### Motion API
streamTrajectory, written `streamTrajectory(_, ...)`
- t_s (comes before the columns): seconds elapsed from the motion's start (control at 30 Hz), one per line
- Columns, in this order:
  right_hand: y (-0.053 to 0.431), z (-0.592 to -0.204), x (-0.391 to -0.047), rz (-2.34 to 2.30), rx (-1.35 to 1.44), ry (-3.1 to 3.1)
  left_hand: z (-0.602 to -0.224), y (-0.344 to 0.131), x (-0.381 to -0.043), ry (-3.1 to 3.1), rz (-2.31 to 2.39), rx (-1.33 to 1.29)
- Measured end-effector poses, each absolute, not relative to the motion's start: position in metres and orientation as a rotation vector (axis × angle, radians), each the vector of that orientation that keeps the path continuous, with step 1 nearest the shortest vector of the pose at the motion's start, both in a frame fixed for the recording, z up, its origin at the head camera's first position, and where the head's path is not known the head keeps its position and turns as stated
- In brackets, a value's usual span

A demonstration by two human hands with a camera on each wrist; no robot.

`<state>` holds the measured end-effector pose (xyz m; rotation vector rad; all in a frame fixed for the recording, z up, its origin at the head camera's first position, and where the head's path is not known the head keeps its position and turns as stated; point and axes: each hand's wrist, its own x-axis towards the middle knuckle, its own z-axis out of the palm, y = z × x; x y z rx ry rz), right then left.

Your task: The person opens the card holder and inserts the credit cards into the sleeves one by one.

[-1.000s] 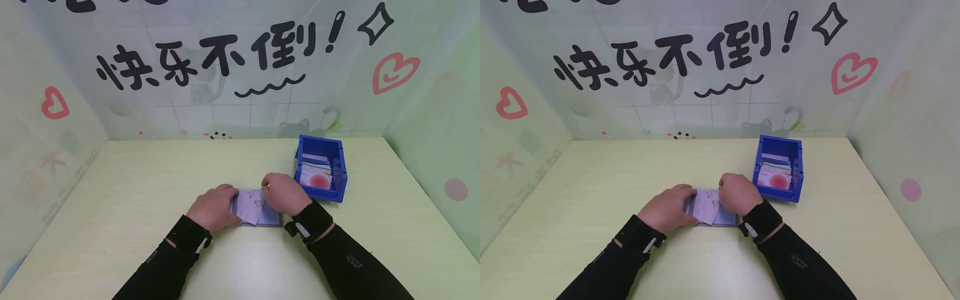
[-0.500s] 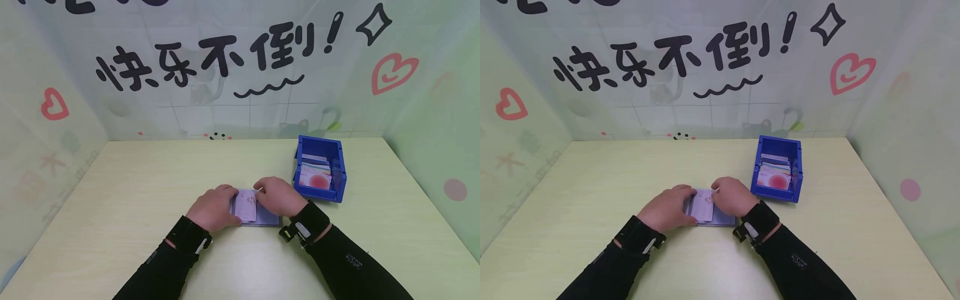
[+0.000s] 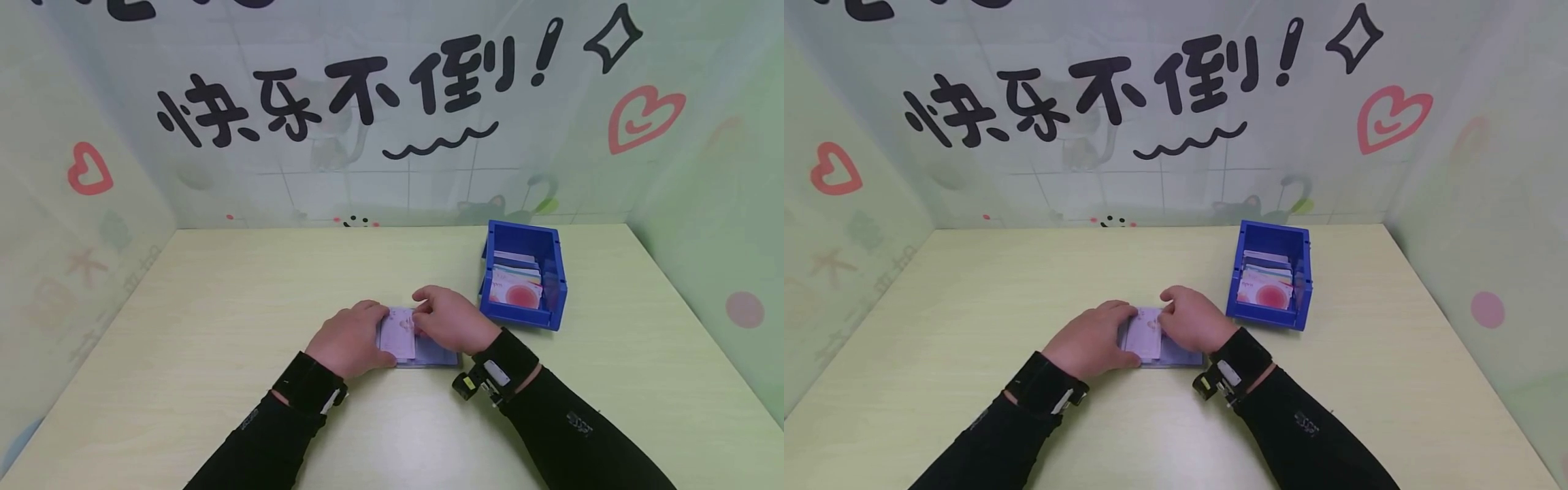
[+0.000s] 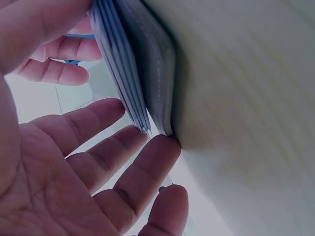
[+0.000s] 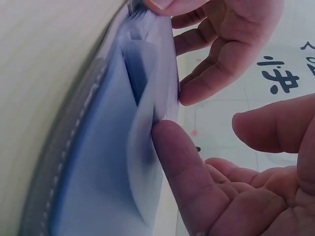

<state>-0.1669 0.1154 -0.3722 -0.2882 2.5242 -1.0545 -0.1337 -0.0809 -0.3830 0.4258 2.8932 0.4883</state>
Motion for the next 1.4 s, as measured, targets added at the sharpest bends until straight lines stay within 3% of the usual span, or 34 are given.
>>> streamTrajectory(0.27, 0.1175, -0.3695, -0.1665, -0.897, -0.353, 2.603, -0.3839, -0.0792, -0.1337, 2.905, 0.475, 0.419)
streamTrajectory(1.4, 0.1104, -0.3741, -0.1637, -1.049, -0.402, 2.477, -0.3837, -0.0777, -0.1311, 2.948, 0.431, 0.422)
